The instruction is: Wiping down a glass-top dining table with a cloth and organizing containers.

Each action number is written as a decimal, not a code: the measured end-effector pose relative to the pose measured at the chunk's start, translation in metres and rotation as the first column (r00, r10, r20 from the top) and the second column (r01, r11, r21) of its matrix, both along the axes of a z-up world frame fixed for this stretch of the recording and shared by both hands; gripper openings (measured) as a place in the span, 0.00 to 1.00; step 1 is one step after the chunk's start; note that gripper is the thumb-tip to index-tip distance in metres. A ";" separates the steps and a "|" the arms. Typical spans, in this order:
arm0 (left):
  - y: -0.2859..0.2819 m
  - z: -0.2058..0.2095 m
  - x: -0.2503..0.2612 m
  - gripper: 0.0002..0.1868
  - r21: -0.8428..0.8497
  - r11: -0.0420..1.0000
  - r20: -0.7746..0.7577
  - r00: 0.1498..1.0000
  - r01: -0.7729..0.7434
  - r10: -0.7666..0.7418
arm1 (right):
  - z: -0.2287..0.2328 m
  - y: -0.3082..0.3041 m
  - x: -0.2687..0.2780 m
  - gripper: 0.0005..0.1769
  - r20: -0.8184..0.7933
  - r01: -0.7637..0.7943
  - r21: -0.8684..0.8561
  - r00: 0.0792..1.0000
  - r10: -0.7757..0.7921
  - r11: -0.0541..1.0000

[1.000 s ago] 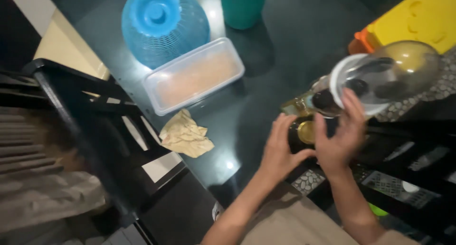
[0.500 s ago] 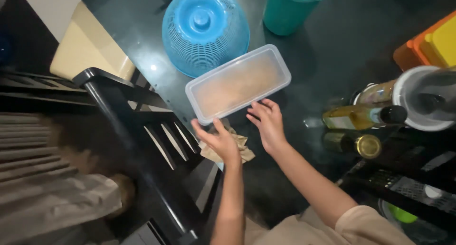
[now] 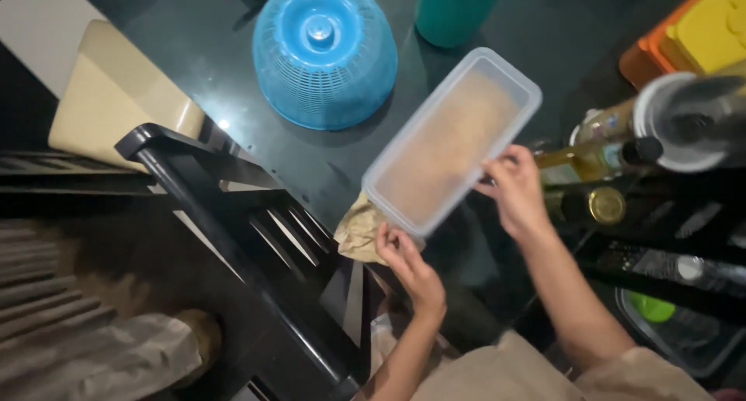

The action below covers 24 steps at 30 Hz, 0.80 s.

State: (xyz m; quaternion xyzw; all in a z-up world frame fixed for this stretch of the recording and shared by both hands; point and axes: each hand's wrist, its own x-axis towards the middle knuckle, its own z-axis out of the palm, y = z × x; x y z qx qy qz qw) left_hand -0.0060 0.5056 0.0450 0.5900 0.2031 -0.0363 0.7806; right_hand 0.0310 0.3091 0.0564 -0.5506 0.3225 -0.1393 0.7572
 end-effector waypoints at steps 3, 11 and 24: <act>0.017 -0.004 -0.013 0.27 0.100 0.991 0.112 0.989 0.089 -0.100 | 0.024 0.000 -0.044 0.19 -0.081 -0.019 -0.084 0.997 0.012 0.996; 0.054 -0.007 -0.056 0.22 0.415 0.865 0.136 0.920 0.283 -0.367 | -0.002 0.020 -0.171 0.19 -0.234 0.040 -0.025 0.971 -0.044 0.999; 0.080 0.001 -0.123 0.17 0.387 0.823 0.119 0.862 0.417 -0.493 | -0.027 0.059 -0.256 0.17 -0.239 0.064 0.102 0.970 -0.038 0.993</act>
